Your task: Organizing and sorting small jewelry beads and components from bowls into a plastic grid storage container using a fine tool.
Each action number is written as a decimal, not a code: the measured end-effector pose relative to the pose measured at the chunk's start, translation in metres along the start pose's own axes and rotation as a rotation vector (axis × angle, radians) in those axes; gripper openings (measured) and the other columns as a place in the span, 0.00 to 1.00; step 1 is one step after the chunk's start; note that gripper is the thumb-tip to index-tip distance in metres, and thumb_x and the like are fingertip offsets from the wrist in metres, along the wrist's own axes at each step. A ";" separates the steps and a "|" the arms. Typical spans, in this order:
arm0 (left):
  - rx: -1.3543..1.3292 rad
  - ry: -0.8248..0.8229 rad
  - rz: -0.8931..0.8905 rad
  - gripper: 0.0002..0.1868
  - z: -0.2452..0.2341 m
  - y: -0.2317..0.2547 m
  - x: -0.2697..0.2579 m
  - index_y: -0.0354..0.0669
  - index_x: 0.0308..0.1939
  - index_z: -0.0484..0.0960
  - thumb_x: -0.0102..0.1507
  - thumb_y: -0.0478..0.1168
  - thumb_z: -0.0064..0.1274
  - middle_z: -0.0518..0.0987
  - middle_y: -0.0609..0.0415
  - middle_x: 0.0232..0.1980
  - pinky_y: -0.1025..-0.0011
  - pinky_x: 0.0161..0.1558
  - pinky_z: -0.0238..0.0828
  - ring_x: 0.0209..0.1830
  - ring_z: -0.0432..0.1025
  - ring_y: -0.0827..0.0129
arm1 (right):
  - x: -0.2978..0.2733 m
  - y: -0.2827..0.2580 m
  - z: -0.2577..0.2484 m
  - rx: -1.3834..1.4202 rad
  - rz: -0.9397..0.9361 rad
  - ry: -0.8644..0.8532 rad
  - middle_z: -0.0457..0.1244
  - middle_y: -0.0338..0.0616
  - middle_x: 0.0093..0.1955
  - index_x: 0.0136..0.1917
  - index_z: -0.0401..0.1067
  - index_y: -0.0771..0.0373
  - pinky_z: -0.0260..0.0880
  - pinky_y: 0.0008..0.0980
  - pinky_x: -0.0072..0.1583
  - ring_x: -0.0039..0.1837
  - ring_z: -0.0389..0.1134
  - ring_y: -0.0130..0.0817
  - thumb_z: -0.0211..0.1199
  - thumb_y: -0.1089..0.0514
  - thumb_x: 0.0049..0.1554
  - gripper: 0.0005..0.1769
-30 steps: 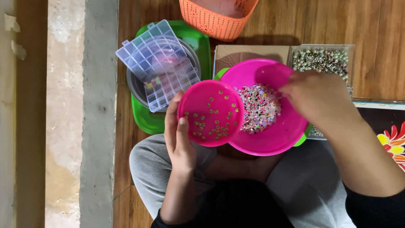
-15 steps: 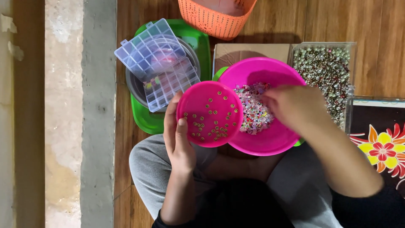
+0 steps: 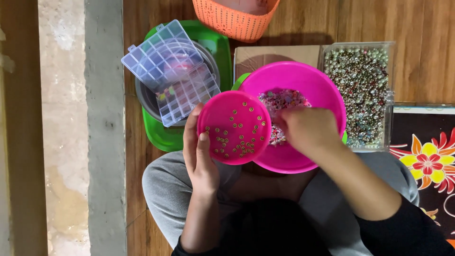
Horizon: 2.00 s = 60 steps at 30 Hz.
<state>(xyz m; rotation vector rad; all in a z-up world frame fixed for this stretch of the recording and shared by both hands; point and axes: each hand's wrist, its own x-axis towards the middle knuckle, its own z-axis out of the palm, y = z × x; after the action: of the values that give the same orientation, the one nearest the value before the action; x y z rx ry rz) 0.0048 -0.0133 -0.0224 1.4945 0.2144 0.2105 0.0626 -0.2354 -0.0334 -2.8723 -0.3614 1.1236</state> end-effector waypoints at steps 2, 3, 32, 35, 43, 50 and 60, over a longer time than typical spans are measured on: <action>0.004 0.008 -0.006 0.24 -0.001 0.002 -0.001 0.30 0.73 0.65 0.75 0.37 0.36 0.69 0.31 0.73 0.46 0.76 0.54 0.75 0.62 0.43 | -0.008 0.009 -0.022 0.076 0.067 0.034 0.72 0.46 0.43 0.51 0.77 0.47 0.76 0.51 0.53 0.53 0.76 0.48 0.52 0.46 0.61 0.14; 0.006 0.014 -0.006 0.24 -0.004 0.002 -0.001 0.30 0.73 0.65 0.75 0.37 0.36 0.69 0.31 0.73 0.46 0.76 0.54 0.75 0.62 0.43 | -0.015 0.017 -0.028 0.073 0.061 0.033 0.72 0.46 0.43 0.51 0.77 0.47 0.76 0.51 0.53 0.53 0.76 0.48 0.52 0.46 0.61 0.14; 0.008 -0.039 -0.050 0.28 -0.006 0.008 -0.005 0.32 0.74 0.61 0.74 0.46 0.38 0.64 0.41 0.77 0.55 0.79 0.53 0.78 0.60 0.53 | -0.059 0.037 -0.002 0.047 -0.019 0.203 0.72 0.37 0.41 0.41 0.79 0.47 0.70 0.46 0.45 0.43 0.71 0.51 0.59 0.46 0.54 0.10; -0.029 -0.043 -0.051 0.27 -0.007 0.007 -0.005 0.32 0.74 0.60 0.74 0.44 0.37 0.65 0.40 0.76 0.56 0.78 0.55 0.76 0.61 0.53 | -0.054 0.028 0.014 0.025 -0.169 0.371 0.69 0.41 0.35 0.33 0.76 0.51 0.69 0.48 0.44 0.40 0.69 0.54 0.59 0.49 0.55 0.12; -0.060 0.034 0.000 0.24 -0.012 -0.009 -0.004 0.33 0.75 0.62 0.75 0.35 0.35 0.65 0.31 0.76 0.47 0.77 0.53 0.77 0.60 0.44 | -0.005 -0.017 0.041 0.014 -0.007 0.016 0.71 0.38 0.40 0.45 0.78 0.45 0.77 0.45 0.51 0.50 0.76 0.42 0.53 0.49 0.57 0.12; -0.033 0.027 -0.029 0.24 -0.020 -0.015 -0.002 0.33 0.76 0.61 0.75 0.37 0.35 0.63 0.31 0.77 0.45 0.77 0.52 0.77 0.60 0.41 | -0.026 0.018 0.000 0.020 0.217 0.204 0.72 0.43 0.37 0.46 0.81 0.45 0.77 0.47 0.49 0.48 0.77 0.45 0.49 0.38 0.66 0.22; -0.030 -0.066 -0.095 0.27 -0.014 -0.008 -0.004 0.33 0.75 0.58 0.74 0.40 0.36 0.61 0.40 0.79 0.56 0.80 0.51 0.80 0.57 0.53 | -0.046 0.039 0.007 -0.261 0.269 0.307 0.70 0.34 0.39 0.37 0.78 0.44 0.64 0.42 0.39 0.39 0.72 0.45 0.56 0.46 0.57 0.12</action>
<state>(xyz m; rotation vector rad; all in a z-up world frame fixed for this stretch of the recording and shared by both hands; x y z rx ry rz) -0.0030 -0.0015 -0.0309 1.4558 0.2280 0.0872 0.0331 -0.2841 -0.0120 -3.3364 -0.1152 0.6808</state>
